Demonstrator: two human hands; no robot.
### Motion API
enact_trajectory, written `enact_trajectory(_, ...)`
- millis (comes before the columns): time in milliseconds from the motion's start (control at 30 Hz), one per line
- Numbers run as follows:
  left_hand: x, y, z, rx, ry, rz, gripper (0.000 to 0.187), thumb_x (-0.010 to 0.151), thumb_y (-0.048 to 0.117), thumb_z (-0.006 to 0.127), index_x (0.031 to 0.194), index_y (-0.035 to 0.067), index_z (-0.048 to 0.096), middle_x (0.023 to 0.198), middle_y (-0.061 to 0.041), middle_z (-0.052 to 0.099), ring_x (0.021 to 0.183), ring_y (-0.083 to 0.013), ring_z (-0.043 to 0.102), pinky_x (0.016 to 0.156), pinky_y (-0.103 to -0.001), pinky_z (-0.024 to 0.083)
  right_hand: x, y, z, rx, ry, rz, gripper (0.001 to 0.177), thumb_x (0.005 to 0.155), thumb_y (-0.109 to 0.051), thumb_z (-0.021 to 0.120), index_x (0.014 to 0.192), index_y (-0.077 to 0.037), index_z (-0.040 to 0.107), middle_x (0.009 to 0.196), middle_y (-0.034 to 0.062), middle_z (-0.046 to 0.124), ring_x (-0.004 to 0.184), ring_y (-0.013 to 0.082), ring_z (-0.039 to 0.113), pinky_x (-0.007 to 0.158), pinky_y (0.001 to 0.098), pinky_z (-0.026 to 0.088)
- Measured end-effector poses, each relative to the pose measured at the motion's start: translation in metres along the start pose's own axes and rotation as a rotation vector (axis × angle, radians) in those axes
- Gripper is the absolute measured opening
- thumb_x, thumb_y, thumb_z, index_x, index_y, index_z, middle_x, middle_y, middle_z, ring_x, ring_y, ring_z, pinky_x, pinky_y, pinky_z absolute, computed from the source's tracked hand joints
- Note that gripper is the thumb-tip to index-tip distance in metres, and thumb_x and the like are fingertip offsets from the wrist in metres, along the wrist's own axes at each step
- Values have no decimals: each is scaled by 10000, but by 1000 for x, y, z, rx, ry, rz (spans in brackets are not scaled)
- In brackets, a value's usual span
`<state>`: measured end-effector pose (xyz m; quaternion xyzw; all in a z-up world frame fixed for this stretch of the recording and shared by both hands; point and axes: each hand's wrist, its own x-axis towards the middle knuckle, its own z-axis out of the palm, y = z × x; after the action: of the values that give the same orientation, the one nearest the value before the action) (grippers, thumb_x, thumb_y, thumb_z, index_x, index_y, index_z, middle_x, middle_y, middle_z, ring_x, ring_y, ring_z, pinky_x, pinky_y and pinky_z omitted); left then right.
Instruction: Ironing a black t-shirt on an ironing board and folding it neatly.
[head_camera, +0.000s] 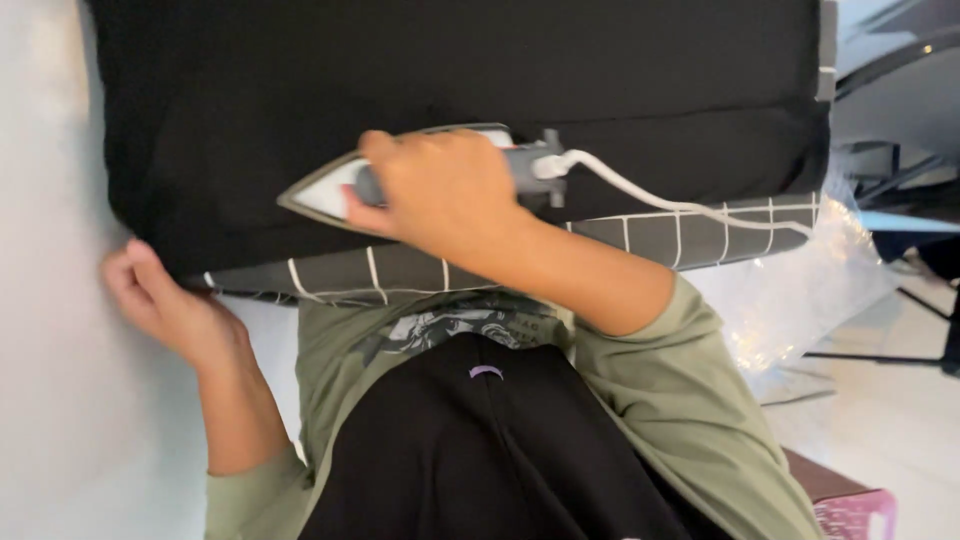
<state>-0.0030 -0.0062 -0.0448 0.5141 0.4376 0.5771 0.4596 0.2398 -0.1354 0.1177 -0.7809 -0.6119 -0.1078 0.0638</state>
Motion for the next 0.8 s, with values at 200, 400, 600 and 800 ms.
enact_trajectory(200,-33,92,41,553,-128,614,505,1127,230,563,1470,-51,321,1446,-243,346,1378,-445,360,1208,-589,260,-62,107,-3,-200,-1,179,534,876,-718,673,762,-208,566,541,-24,585,472,278,627,384,419,405)
enact_trajectory(400,-1,132,98,630,-816,801,199,1067,98,622,1221,30,726,1404,-200,537,1418,-465,461,1173,-574,348,-86,134,-22,-125,-6,152,511,877,-701,673,845,-203,561,630,-44,644,535,286,655,409,439,432)
enact_trajectory(600,43,133,191,992,-1372,408,614,1008,333,580,1575,171,407,1636,-157,353,1549,-361,284,1259,-537,177,-82,180,-102,337,-140,136,341,1009,-433,586,1126,-116,631,866,135,719,904,389,708,821,500,499)
enact_trajectory(800,81,84,248,1053,-1325,532,698,1033,547,473,1637,241,302,1716,-147,195,1604,-347,102,1264,-599,-4,-112,327,-58,466,-261,545,454,1083,-435,509,1321,-56,589,1274,291,606,1272,502,563,1092,579,429)
